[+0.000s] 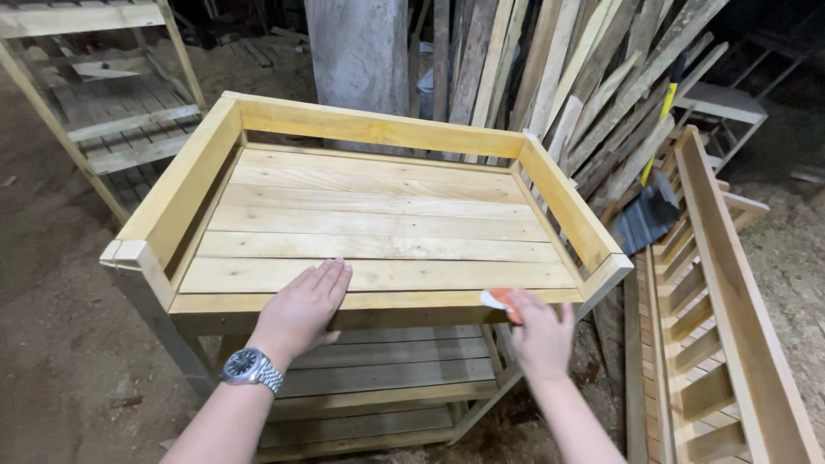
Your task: The person sands the surface and edges of a wooden tray-like furniture frame by hand using a piece of sandpaper. Midway, they tear a fresh sheet of sandpaper from a paper backing and continue sanding the tabletop and rails.
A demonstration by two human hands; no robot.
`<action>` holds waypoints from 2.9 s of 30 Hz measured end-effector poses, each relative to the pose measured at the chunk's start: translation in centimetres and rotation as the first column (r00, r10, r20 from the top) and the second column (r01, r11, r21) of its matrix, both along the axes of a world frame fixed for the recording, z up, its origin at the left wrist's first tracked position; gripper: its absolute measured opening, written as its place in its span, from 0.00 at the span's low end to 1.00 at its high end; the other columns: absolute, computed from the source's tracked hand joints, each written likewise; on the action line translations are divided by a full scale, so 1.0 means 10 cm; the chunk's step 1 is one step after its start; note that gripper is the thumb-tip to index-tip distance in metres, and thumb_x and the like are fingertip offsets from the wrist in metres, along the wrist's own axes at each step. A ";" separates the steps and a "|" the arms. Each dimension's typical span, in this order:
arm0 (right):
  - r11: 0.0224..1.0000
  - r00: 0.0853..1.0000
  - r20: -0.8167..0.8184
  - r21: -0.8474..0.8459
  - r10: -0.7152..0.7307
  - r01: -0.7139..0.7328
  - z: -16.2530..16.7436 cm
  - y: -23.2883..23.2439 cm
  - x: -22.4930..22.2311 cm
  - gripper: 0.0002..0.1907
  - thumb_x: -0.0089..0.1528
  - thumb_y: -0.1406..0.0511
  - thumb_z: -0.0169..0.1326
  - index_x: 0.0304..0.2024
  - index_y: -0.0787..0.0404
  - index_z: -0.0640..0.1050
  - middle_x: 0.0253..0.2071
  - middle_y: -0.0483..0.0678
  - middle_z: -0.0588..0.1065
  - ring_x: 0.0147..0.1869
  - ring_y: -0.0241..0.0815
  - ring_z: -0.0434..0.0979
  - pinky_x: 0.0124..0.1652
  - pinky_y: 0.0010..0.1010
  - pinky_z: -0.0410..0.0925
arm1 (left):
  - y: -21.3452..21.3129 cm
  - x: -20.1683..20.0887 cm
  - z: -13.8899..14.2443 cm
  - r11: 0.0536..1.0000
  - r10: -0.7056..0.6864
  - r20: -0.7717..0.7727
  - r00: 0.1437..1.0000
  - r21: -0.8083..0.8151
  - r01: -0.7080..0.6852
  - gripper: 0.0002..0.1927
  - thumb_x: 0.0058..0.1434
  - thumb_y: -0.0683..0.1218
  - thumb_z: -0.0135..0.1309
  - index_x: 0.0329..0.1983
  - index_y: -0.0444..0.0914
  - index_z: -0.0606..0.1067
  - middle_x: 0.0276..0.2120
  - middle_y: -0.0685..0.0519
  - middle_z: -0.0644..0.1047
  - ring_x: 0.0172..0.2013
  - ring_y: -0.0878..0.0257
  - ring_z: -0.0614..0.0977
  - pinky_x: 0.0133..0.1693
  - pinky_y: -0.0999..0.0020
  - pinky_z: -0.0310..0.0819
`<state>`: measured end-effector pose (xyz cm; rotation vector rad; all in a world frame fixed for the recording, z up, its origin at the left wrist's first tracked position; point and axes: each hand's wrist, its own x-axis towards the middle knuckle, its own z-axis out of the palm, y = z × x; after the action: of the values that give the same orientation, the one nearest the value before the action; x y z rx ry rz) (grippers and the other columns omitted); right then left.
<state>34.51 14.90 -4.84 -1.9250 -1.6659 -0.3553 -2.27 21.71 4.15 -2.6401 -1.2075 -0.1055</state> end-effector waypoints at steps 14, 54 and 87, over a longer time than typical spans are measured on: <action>0.964 0.954 0.152 -0.097 0.259 -0.246 -0.05 0.16 -0.44 0.29 0.51 0.76 0.54 0.55 0.54 0.77 0.61 0.47 0.75 0.67 0.42 0.71 0.66 0.54 0.54 | 0.01 0.06 0.04 0.999 0.038 0.031 0.999 0.012 -0.039 0.58 0.41 0.54 0.73 0.73 0.36 0.56 0.72 0.46 0.62 0.68 0.56 0.64 0.67 0.62 0.55; 0.852 -0.255 -0.967 0.114 -0.024 -0.512 0.05 0.19 -0.97 0.11 0.65 0.60 0.57 0.41 0.61 0.79 0.32 0.45 0.80 0.31 0.34 0.76 0.32 0.25 0.70 | -0.51 0.86 -0.74 0.588 0.710 0.700 -0.072 -0.534 0.608 0.17 0.67 0.49 0.52 0.53 0.34 0.78 0.46 0.54 0.84 0.47 0.69 0.82 0.52 0.72 0.75; 0.887 0.885 -0.148 0.216 0.442 -0.407 0.10 0.68 -1.03 0.14 0.63 0.62 0.54 0.48 0.64 0.76 0.52 0.56 0.75 0.57 0.58 0.74 0.55 0.46 0.68 | -0.33 0.57 -0.56 0.944 -0.147 0.561 0.815 0.325 -0.053 0.17 0.56 0.39 0.55 0.50 0.36 0.80 0.48 0.50 0.82 0.47 0.56 0.82 0.50 0.62 0.76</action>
<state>24.17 21.74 -3.88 -1.3638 -1.7990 -0.1302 3.45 18.45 -1.47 -2.3968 -1.1439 -1.0979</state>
